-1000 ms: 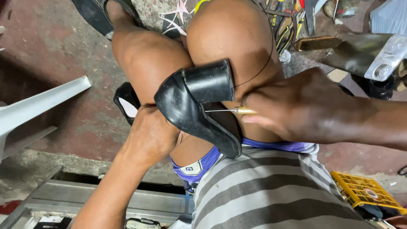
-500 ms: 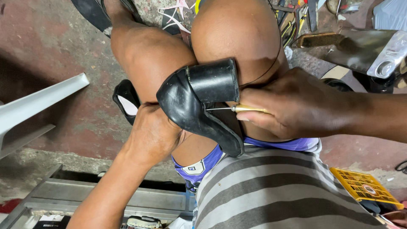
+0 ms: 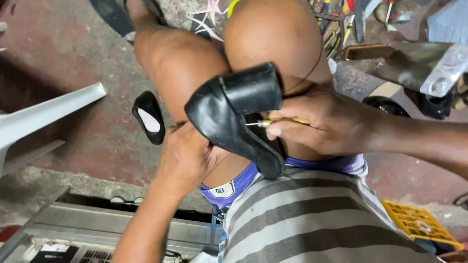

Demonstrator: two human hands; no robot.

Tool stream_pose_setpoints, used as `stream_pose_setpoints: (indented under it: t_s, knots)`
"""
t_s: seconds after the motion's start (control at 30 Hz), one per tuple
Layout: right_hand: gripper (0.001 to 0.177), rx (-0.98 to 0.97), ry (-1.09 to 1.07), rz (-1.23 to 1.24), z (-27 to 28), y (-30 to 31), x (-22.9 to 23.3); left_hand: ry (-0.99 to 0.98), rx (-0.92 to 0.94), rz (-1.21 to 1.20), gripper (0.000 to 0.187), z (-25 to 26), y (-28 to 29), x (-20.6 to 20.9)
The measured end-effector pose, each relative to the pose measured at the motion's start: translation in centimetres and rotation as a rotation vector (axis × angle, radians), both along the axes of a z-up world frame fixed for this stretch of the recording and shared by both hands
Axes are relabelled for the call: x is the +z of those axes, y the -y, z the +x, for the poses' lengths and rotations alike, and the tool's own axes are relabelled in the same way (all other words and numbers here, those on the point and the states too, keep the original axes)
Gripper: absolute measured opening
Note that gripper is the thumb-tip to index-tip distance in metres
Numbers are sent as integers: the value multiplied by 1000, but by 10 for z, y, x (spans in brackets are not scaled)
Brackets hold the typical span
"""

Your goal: The person sits on the floor and sews a black high-heeled shoe using a needle and thread. They repeatedly push the needle through the shoe's sole and heel area, pulling the thread tight to secure the stitching.

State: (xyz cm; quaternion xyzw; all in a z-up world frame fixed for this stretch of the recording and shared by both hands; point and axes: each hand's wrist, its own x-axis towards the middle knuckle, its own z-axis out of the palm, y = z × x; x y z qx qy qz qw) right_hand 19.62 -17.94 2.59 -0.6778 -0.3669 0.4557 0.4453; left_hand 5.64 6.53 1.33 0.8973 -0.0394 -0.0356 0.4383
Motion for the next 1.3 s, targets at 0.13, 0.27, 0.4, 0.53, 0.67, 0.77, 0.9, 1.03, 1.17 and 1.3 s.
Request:
stream_pose_setpoints:
  t_s: [0.13, 0.27, 0.4, 0.53, 0.67, 0.77, 0.9, 1.03, 1.17, 1.3]
  knots:
    - [24, 26, -93, -106, 1, 10, -6, -163, 489, -500, 22, -38, 10, -4]
    - [26, 3, -120, -78, -2, 15, -6, -71, 905, -1193, 26, -90, 3, -37]
    - [26, -51, -171, -213, 0, 24, -7, -162, 1068, -1333, 24, -127, -11, -66]
    - [25, -108, -254, -56, 3, 32, -18, -103, 1106, -513, 21, -113, -11, -54]
    - [29, -125, -247, -99, 1, 39, -23, 223, 690, 88, 25, -77, 15, -1]
    - [28, -189, -270, -205, -1, 41, -25, 5, 431, -142, 39, -44, 52, 10]
    - [27, -227, -359, 15, -3, 35, -31, 127, 506, -180, 12, -36, 49, -2]
    - [19, -245, -201, -100, -24, 33, -25, -91, 518, -374, 12, -70, 32, -9]
    - [24, -178, -76, -180, -17, 17, -17, -109, 410, -728, 14, -87, 1, -10]
    - [27, -149, 2, -27, -18, 7, -18, -7, 593, -1459, 22, -75, -1, -13]
